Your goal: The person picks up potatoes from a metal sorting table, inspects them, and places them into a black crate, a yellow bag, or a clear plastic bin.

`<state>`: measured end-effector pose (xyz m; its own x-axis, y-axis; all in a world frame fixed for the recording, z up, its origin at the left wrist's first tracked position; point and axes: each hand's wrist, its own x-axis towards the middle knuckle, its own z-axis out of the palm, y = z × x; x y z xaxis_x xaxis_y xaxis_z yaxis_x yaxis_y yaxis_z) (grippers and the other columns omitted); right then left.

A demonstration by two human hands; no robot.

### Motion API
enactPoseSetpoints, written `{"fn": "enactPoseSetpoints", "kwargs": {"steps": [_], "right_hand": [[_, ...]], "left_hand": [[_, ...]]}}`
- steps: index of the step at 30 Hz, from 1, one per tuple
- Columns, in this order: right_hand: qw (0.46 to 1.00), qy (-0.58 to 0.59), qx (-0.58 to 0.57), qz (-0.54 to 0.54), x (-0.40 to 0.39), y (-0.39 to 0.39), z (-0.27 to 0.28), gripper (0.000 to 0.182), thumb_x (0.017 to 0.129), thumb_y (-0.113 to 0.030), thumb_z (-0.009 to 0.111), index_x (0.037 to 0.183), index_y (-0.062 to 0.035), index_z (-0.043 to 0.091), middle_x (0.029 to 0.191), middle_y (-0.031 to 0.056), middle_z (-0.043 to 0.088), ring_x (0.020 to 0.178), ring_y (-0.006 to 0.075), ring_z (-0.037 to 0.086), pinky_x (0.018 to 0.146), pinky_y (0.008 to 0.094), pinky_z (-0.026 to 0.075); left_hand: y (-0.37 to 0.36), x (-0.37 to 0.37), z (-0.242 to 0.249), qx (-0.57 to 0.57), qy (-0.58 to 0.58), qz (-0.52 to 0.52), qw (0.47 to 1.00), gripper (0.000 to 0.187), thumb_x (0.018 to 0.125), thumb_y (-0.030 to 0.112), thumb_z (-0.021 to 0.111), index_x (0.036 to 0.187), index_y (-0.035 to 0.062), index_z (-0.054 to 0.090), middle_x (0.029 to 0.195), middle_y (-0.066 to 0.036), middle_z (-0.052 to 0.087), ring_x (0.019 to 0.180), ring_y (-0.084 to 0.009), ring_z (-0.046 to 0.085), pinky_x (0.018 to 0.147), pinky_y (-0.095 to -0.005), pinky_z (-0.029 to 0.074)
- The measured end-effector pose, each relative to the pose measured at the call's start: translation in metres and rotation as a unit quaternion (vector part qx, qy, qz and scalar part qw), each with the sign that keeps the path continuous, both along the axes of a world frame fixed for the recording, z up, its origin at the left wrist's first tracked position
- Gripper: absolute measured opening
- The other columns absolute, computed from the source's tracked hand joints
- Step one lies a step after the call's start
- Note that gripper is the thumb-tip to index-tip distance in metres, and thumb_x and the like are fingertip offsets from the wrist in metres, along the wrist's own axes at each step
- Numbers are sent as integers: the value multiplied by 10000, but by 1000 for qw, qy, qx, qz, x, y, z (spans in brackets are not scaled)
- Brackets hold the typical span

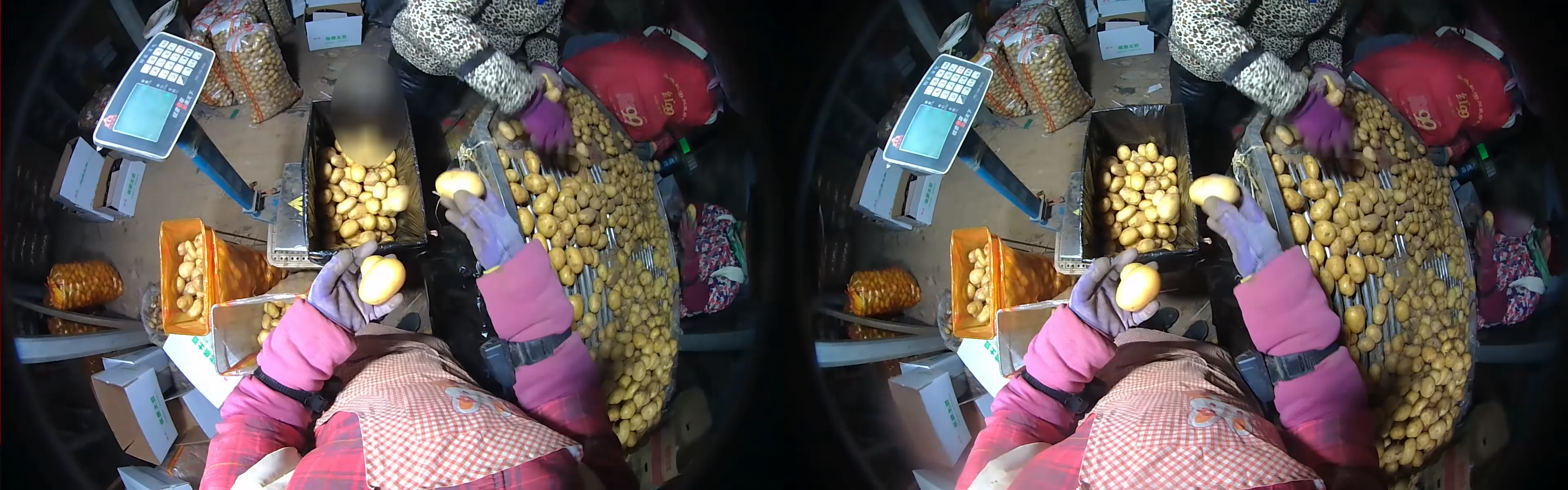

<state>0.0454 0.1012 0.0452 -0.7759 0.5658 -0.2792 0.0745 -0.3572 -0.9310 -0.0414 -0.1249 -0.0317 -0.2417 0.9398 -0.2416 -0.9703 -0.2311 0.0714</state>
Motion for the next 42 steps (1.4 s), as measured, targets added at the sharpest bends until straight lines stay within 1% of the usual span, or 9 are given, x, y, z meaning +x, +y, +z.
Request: {"fn": "enactPoseSetpoints", "kwargs": {"steps": [2, 12, 17, 20, 23, 25, 29, 33, 42], "right_hand": [[995, -22, 43, 91, 11, -5, 8, 533, 853, -196, 640, 1315, -64, 410, 1165, 73, 563, 1023, 182, 590, 874, 305, 483], [975, -32, -37, 217, 30, -40, 8, 661, 811, -324, 705, 1326, -55, 390, 1128, 72, 578, 944, 145, 624, 804, 258, 501], [971, 10, -94, 221, 31, -46, 11, 530, 843, -128, 656, 1311, -55, 419, 1100, 73, 584, 964, 164, 628, 780, 247, 495], [972, 24, -68, 222, 35, -46, 6, 656, 812, -326, 705, 1320, -53, 393, 1175, 78, 567, 988, 172, 625, 829, 264, 503], [967, 35, -58, 245, 31, -51, -3, 617, 820, -306, 698, 1304, -51, 412, 1195, 82, 556, 1002, 177, 615, 850, 283, 503], [974, 29, -69, 212, 35, -51, 0, 603, 825, -295, 694, 1300, -43, 418, 1244, 106, 537, 990, 185, 618, 834, 293, 513], [963, 39, -145, 222, 47, -46, 10, 614, 828, -272, 697, 1313, -40, 401, 1176, 110, 571, 939, 186, 638, 804, 268, 519], [952, 106, -145, 249, 50, -39, 5, 693, 808, -296, 723, 1342, -41, 364, 1144, 91, 575, 933, 178, 637, 816, 259, 515], [965, 129, -18, 227, 45, -31, 9, 636, 836, -31, 612, 1391, -31, 301, 1270, 111, 493, 1154, 225, 541, 987, 333, 429]], "left_hand": [[1, 2, 2, -6, 12, 25, 1000, 391, 918, 285, 528, 1269, 112, 516, 1220, -173, 565, 1104, -334, 569, 856, -504, 520], [12, -2, -20, 39, -79, -35, 995, 393, 962, 319, 461, 1266, 72, 487, 1133, -153, 602, 924, -317, 642, 686, -359, 599], [20, -3, -15, 40, 12, -35, 999, 394, 938, 306, 513, 1244, 60, 480, 1053, -136, 616, 832, -240, 661, 595, -305, 593], [23, -3, -3, -9, 94, -9, 996, 445, 931, 402, 505, 1236, 80, 476, 1056, -123, 612, 832, -214, 652, 559, -304, 572], [25, -6, 8, -140, 180, -61, 972, 594, 919, 610, 342, 1208, 119, 510, 1054, -75, 612, 778, -174, 613, 548, -290, 533], [41, 8, 13, -156, 78, -102, 979, 702, 882, 694, 283, 1190, 112, 527, 1022, -78, 622, 786, -195, 618, 539, -323, 521], [39, 2, -13, 18, 56, -131, 990, 852, 818, 776, 231, 1208, 79, 528, 1008, -164, 623, 713, -292, 607, 516, -349, 500], [27, 1, -7, 66, 37, -131, 988, 754, 874, 670, 264, 1035, 20, 610, 935, -211, 623, 676, -337, 601, 502, -345, 499], [26, 5, 3, 67, 25, -156, 985, 466, 913, 401, 494, 1192, 30, 543, 1067, -140, 604, 857, -311, 642, 617, -357, 548]]}}
